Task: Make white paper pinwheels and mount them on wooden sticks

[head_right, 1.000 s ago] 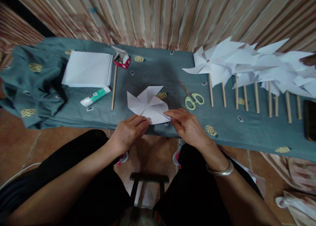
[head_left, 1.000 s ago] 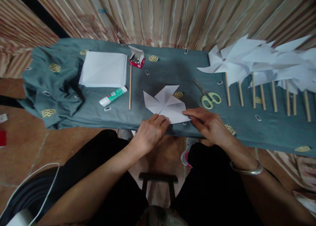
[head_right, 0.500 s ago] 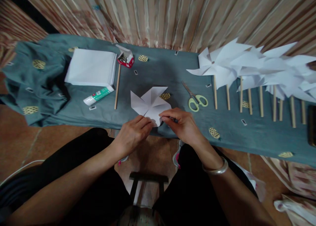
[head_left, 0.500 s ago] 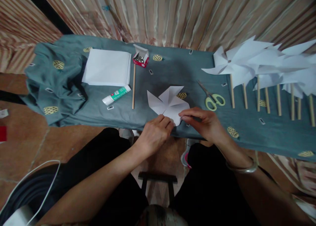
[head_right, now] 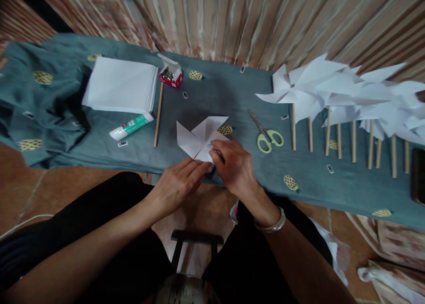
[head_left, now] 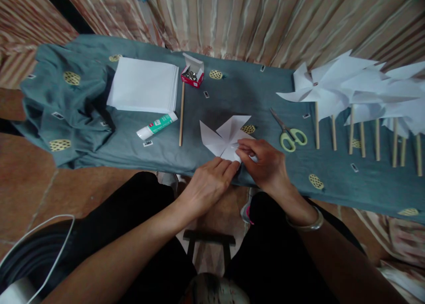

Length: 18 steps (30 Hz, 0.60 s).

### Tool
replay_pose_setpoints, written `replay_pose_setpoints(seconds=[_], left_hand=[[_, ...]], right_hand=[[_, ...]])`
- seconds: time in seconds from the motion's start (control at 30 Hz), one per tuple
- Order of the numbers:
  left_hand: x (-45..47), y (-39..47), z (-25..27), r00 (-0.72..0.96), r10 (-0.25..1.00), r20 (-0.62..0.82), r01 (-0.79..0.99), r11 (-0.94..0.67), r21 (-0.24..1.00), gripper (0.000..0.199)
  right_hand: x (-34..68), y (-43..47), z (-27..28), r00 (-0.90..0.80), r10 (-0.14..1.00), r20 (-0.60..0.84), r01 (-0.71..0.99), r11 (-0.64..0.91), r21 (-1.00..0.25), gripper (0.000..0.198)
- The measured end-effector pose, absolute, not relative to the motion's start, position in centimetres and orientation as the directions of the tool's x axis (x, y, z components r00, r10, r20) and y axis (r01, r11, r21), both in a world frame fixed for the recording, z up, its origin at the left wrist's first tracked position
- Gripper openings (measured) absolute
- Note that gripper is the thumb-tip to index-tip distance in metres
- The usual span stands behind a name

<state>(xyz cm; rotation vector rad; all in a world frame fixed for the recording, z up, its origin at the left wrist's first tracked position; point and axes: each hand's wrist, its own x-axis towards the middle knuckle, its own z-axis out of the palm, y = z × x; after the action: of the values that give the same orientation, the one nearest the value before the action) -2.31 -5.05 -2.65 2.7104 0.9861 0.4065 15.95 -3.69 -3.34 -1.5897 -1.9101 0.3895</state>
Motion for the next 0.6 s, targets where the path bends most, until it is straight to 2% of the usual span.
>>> replay_pose_setpoints(seconds=[0.17,0.6], left_hand=[[-2.5,-5.0,-2.7,0.737,0.650,0.186,0.562,-0.742,0.366,0.024],[-2.3,-4.9,-2.9,0.741,0.660,0.120,0.583,-0.722,0.374,0.022]], right_hand=[[15.7,-3.4,-3.9,-0.097,0.946,0.308,0.834,0.247,-0.494,0.021],[15.0,-3.2,-4.5,-0.252,0.897,0.363,0.914,0.343,-0.214,0.027]])
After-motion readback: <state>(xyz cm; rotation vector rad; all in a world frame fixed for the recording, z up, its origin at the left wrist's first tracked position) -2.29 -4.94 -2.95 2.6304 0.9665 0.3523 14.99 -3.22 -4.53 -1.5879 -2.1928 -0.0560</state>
